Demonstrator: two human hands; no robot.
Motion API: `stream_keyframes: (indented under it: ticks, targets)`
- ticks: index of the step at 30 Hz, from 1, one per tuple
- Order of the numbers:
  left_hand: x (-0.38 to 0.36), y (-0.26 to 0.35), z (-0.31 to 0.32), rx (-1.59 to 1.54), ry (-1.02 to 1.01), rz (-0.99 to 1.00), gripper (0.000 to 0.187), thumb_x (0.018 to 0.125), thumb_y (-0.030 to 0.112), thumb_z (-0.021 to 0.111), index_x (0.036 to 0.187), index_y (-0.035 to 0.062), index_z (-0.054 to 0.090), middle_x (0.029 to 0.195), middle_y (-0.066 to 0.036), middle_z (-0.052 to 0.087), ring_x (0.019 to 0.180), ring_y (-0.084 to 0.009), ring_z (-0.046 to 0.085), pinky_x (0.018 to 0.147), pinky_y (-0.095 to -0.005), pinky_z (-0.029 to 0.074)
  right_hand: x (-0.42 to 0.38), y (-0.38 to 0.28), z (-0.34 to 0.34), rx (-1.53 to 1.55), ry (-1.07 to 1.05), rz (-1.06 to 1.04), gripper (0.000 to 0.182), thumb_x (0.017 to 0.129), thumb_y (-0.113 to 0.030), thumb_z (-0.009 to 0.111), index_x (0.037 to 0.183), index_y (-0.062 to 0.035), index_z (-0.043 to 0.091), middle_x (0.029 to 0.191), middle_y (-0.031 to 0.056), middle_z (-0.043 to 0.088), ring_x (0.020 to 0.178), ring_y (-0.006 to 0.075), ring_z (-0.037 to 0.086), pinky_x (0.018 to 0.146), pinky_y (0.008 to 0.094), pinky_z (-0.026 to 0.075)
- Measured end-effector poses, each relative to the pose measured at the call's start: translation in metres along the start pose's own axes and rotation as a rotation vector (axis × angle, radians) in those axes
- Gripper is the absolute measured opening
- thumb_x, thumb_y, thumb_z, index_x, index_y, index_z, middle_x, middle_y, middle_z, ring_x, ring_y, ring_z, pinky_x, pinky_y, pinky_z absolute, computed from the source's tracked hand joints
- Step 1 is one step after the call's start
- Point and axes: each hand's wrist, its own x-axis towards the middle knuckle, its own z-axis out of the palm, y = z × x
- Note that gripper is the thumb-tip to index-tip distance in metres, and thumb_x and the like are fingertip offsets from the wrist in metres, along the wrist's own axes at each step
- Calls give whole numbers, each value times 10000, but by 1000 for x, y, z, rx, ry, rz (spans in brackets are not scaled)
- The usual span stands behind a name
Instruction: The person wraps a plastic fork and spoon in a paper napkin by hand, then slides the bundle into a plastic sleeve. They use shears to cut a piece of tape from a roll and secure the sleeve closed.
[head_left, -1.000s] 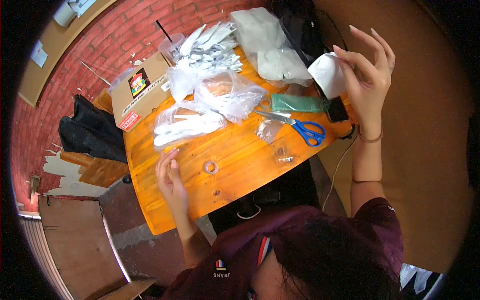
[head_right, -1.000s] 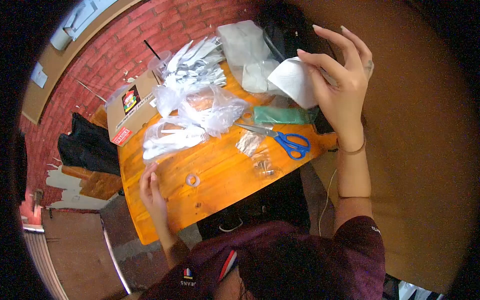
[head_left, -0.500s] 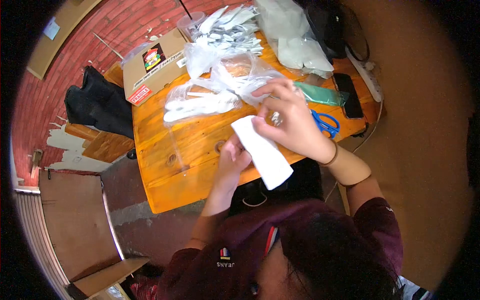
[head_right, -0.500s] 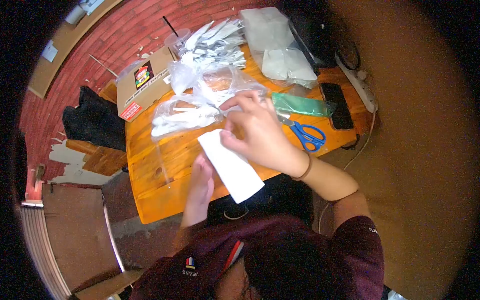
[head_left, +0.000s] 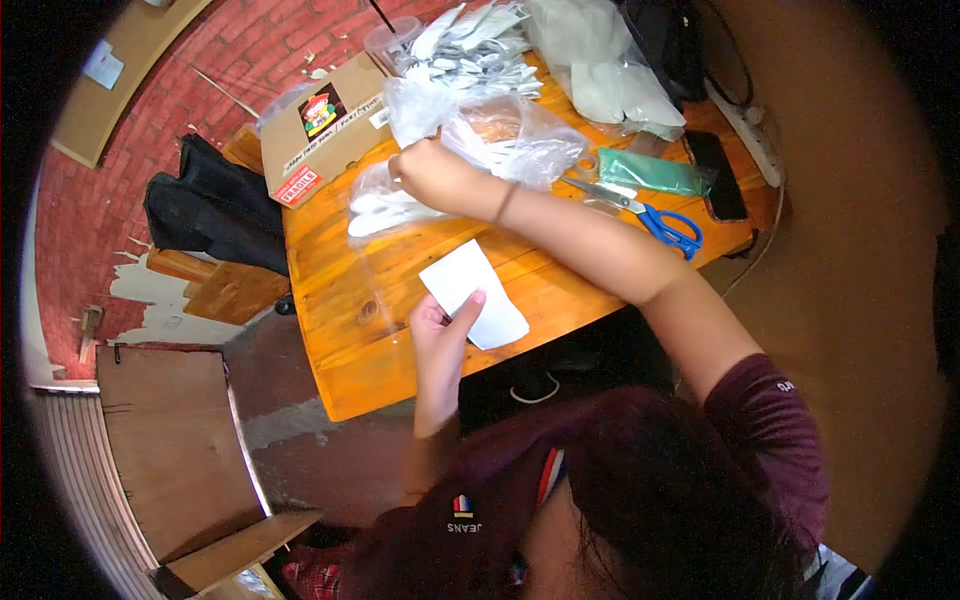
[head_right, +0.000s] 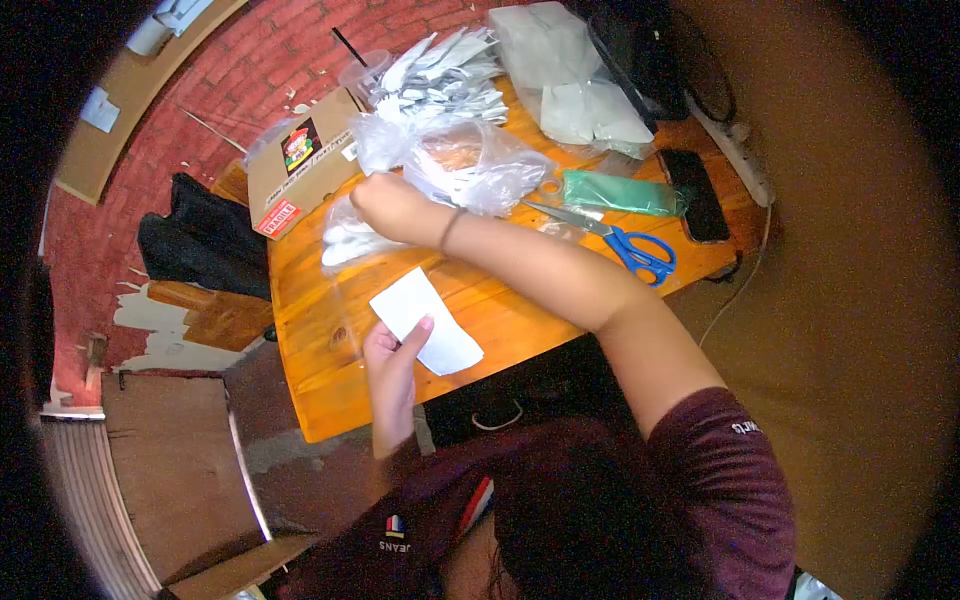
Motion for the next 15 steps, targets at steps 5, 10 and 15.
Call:
stream_keyframes:
  ticks: [5,10,15]
  targets:
    - [-5,2,-10,5,70,36,155,811,35,662,934,-42,606,867,-79,664,743,-88,612,668,-223,474,21,-12,19,-357,-189,74,105,737,-94,572,735,-66,673,729,162,650,730,291,661,622,398,524]
    - [-3,0,-18,-41,88,20,151,816,38,657,936,-40,605,872,-78,661,741,-88,611,671,-221,475,29,-9,2,-330,-162,54,71,702,-115,618,722,-69,668,731,151,651,721,300,658,616,398,522]
    - [8,-3,-18,-81,100,1,146,834,53,638,944,-36,604,878,-72,657,747,-89,611,668,-221,476,17,-35,-81,31,179,-63,122,690,-53,613,806,-23,634,746,158,637,722,304,643,626,376,513]
